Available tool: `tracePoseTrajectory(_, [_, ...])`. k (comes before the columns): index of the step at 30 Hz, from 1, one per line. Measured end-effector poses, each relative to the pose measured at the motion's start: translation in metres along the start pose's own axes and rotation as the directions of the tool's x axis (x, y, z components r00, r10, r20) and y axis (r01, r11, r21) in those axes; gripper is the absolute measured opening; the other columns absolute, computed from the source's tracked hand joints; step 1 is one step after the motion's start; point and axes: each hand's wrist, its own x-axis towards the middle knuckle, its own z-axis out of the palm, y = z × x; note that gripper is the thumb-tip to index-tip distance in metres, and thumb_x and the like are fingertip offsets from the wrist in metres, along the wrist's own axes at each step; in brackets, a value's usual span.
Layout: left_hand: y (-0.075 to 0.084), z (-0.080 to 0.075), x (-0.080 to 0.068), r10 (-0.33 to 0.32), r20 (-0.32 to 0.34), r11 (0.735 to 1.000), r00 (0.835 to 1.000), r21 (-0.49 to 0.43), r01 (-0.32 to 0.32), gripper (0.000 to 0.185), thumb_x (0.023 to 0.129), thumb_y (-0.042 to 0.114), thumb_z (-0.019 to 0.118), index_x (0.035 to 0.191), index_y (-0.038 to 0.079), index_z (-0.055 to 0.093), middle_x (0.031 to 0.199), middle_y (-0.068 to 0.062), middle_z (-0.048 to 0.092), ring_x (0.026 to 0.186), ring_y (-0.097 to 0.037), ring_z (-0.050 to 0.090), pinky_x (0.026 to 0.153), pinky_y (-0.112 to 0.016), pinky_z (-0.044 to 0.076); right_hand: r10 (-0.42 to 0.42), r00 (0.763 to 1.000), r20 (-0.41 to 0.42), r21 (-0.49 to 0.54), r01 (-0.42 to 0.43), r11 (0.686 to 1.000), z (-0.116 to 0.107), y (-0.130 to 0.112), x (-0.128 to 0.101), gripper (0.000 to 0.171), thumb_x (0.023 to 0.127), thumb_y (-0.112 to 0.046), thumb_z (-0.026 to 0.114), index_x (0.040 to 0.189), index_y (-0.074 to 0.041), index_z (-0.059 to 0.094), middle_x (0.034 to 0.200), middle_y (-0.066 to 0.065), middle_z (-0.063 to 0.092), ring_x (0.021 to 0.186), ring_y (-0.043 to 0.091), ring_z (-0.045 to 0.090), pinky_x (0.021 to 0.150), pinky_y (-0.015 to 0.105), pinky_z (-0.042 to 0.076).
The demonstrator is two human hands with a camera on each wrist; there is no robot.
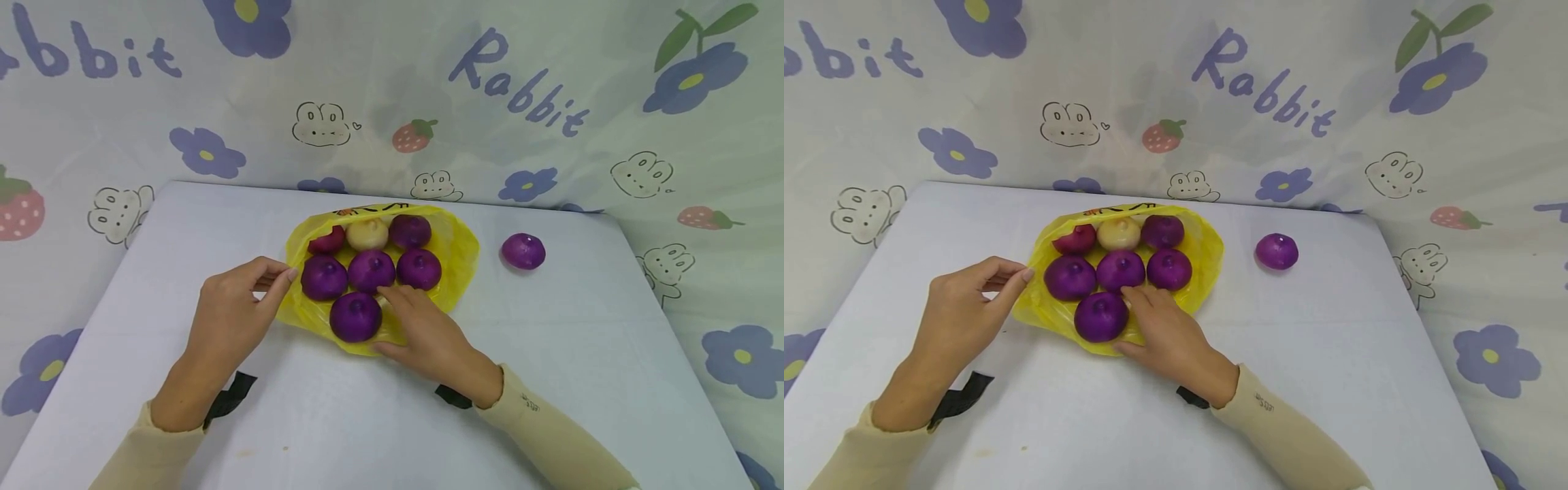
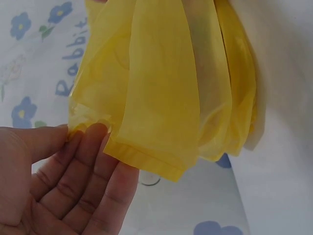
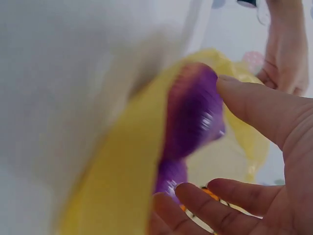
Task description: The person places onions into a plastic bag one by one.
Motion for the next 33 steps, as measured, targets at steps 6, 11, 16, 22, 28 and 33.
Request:
tracePoseTrajectory(6, [0.0, -0.002, -0.001, 0.003, -0.003, 1.0, 1.0, -0.001, -0.003, 0.007, 0.093, 0.009, 0.08, 0.1, 0.006, 0.078, 0.088, -0.003, 0.078, 0.08, -0.024, 0.075, 0.064, -0.01, 0.05, -0.006, 0.999, -0.048, 0.039, 0.007, 0.999, -0.022, -0.001, -0.011, 0.088, 0.087, -0.043, 0.087, 0.156, -0.008, 0.044, 0.149, 0.006, 0.053, 0.136, 0.022, 0.051, 0.111, 0.04, 0.049])
tracePoseTrajectory(11, [0.0, -0.003, -0.001, -0.003, -0.004, 1.0, 1.0, 0.005, 0.003, 0.008, 0.093, 0.008, 0.081, 0.1, 0.006, 0.077, 0.088, -0.004, 0.078, 0.08, -0.024, 0.075, 0.066, -0.003, 0.044, -0.018, 0.996, -0.083, 0.036, 0.021, 0.999, -0.041, 0.001, -0.023, 0.09, 0.09, -0.043, 0.084, 0.159, -0.009, 0.038, 0.157, 0.009, 0.047, 0.144, 0.024, 0.045, 0.115, 0.044, 0.044])
tracePoseTrajectory(16, [-0.001, -0.003, -0.001, -0.007, -0.004, 1.0, 1.0, 0.003, 0.007, 0.007, 0.093, 0.008, 0.08, 0.099, 0.006, 0.077, 0.087, -0.003, 0.078, 0.08, -0.024, 0.075, 0.064, -0.006, 0.045, -0.044, 0.987, -0.157, -0.007, 0.043, 0.999, -0.06, 0.01, -0.036, 0.093, 0.089, -0.042, 0.085, 0.161, -0.008, 0.035, 0.16, 0.012, 0.043, 0.148, 0.027, 0.041, 0.117, 0.049, 0.042])
tracePoseTrajectory(22, [-0.001, -0.001, 0.0, -0.006, 0.004, 1.0, 1.0, 0.016, 0.006, 0.007, 0.094, 0.009, 0.08, 0.1, 0.006, 0.077, 0.088, -0.002, 0.077, 0.08, -0.025, 0.075, 0.061, -0.028, 0.058, -0.021, 0.968, -0.25, -0.031, 0.014, 0.999, -0.082, 0.027, -0.051, 0.098, 0.085, -0.035, 0.089, 0.161, -0.006, 0.034, 0.161, 0.015, 0.041, 0.148, 0.033, 0.04, 0.12, 0.054, 0.036])
tracePoseTrajectory(28, [0.0, -0.002, 0.0, -0.011, 0.007, 1.0, 1.0, 0.016, 0.011, 0.007, 0.094, 0.01, 0.08, 0.1, 0.006, 0.077, 0.087, -0.002, 0.077, 0.08, -0.024, 0.075, 0.061, -0.027, 0.057, 0.026, 0.936, -0.351, -0.028, -0.039, 0.999, -0.097, 0.054, -0.056, 0.106, 0.081, -0.025, 0.093, 0.163, -0.007, 0.028, 0.163, 0.016, 0.038, 0.148, 0.035, 0.039, 0.122, 0.053, 0.033])
tracePoseTrajectory(33, [-0.001, -0.001, 0.0, -0.012, 0.005, 1.0, 1.0, 0.014, 0.012, 0.008, 0.094, 0.01, 0.08, 0.1, 0.006, 0.077, 0.087, -0.003, 0.077, 0.08, -0.025, 0.075, 0.062, -0.016, 0.052, 0.125, 0.909, -0.398, -0.005, -0.138, 0.99, -0.11, 0.078, -0.059, 0.111, 0.081, -0.022, 0.093, 0.165, -0.007, 0.023, 0.164, 0.02, 0.034, 0.15, 0.04, 0.034, 0.121, 0.059, 0.03])
